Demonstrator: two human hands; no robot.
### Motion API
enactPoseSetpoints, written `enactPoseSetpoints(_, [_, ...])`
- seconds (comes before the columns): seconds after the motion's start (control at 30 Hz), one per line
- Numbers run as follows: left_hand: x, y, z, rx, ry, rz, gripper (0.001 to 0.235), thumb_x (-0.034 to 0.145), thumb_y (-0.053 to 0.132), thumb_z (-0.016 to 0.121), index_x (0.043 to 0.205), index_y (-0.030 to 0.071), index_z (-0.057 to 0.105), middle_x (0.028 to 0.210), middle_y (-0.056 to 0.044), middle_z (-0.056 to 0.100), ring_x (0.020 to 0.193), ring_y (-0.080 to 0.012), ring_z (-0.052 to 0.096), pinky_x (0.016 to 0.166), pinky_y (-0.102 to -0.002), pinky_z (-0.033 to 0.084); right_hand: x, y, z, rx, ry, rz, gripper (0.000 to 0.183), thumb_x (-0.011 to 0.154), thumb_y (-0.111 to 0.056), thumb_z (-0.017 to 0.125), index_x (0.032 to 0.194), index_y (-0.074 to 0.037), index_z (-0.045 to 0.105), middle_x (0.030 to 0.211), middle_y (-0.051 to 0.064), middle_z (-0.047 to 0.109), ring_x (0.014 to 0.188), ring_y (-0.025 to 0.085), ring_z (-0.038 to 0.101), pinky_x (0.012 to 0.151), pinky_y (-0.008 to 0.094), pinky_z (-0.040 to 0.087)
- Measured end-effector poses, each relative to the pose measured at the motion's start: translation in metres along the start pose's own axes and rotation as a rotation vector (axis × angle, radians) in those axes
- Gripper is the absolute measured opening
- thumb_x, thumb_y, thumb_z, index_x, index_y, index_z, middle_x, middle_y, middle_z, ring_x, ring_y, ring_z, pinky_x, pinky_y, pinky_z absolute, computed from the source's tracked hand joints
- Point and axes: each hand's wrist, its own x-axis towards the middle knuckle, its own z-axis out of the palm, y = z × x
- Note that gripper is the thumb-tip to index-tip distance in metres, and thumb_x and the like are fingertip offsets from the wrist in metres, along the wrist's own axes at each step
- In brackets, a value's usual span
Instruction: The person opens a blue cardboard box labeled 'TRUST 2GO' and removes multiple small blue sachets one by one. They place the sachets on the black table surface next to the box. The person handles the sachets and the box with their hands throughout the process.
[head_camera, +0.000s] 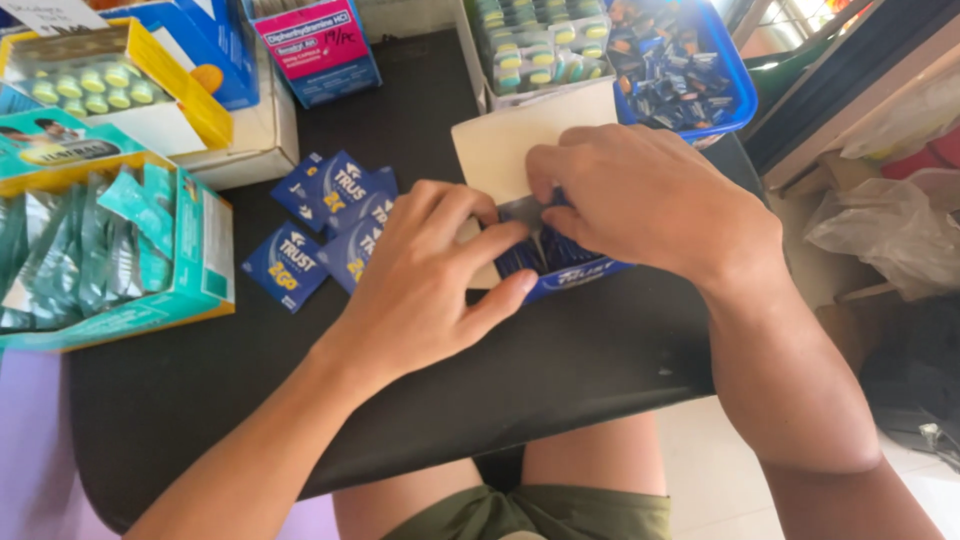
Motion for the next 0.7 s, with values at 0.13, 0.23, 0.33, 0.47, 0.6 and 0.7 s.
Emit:
enactPoseSetpoints(0.13, [-0.005,-0.001,0.003,-0.087,0.046,-0.025,0.038,0.096,0.026,0.077,0.123,0.002,0.065,0.117,-0.01,0.066,0.113,-0.0312,0.058,0.1,-0.045,0.048,0.004,-0.009,-0.001,-0.01,0.014,-0.09,0.011,0.087,-0.018,0.069,0.091,-0.01,0.075,0.091,0.012,0.066,0.094,0.035,0.065,0.071,0.048,0.051])
enactPoseSetpoints(0.23, [-0.006,-0.002,0.002,-0.13,0.047,-0.063,0.043,0.095,0.026,0.077,0.125,0.0,0.061,0.118,-0.012,0.066,0.113,-0.0318,0.059,0.098,-0.045,0.048,0.008,-0.013,-0.004,0.02,-0.166,-0.053,0.016,0.087,-0.027,0.069,0.096,-0.018,0.079,0.083,0.008,0.063,0.097,0.03,0.062,0.066,0.049,0.049])
enactPoseSetpoints(0.33, [-0.009,-0.004,0.003,-0.144,0.058,-0.077,0.044,0.096,0.027,0.076,0.126,-0.001,0.061,0.118,-0.013,0.065,0.114,-0.0322,0.059,0.099,-0.045,0.048,0.01,-0.004,0.0,0.083,-0.187,-0.065,0.018,0.086,-0.029,0.07,0.094,-0.017,0.08,0.086,0.005,0.065,0.099,0.028,0.061,0.072,0.044,0.05])
enactPoseSetpoints(0.47, [-0.01,-0.004,0.005,-0.134,0.063,-0.045,0.039,0.097,0.028,0.075,0.122,0.0,0.065,0.121,-0.014,0.065,0.114,-0.0333,0.058,0.1,-0.045,0.048,0.013,0.013,0.005,0.119,-0.184,-0.202,0.019,0.083,-0.028,0.071,0.089,-0.012,0.081,0.086,0.005,0.071,0.096,0.029,0.061,0.082,0.042,0.049])
enactPoseSetpoints(0.6, [-0.012,-0.005,0.005,-0.14,0.055,-0.061,0.033,0.097,0.028,0.075,0.114,0.0,0.071,0.117,-0.011,0.066,0.112,-0.0304,0.059,0.097,-0.044,0.05,0.019,-0.002,-0.004,0.14,-0.282,-0.101,0.032,0.083,-0.042,0.079,0.092,-0.011,0.082,0.076,0.007,0.074,0.087,0.029,0.062,0.081,0.041,0.048])
enactPoseSetpoints(0.7, [-0.012,-0.004,0.001,-0.168,0.032,-0.075,0.032,0.096,0.028,0.074,0.113,0.001,0.074,0.115,-0.01,0.066,0.11,-0.029,0.06,0.094,-0.043,0.051,0.018,-0.001,-0.002,0.123,-0.24,-0.088,0.032,0.079,-0.04,0.081,0.089,-0.01,0.082,0.074,0.008,0.074,0.087,0.031,0.061,0.079,0.041,0.048])
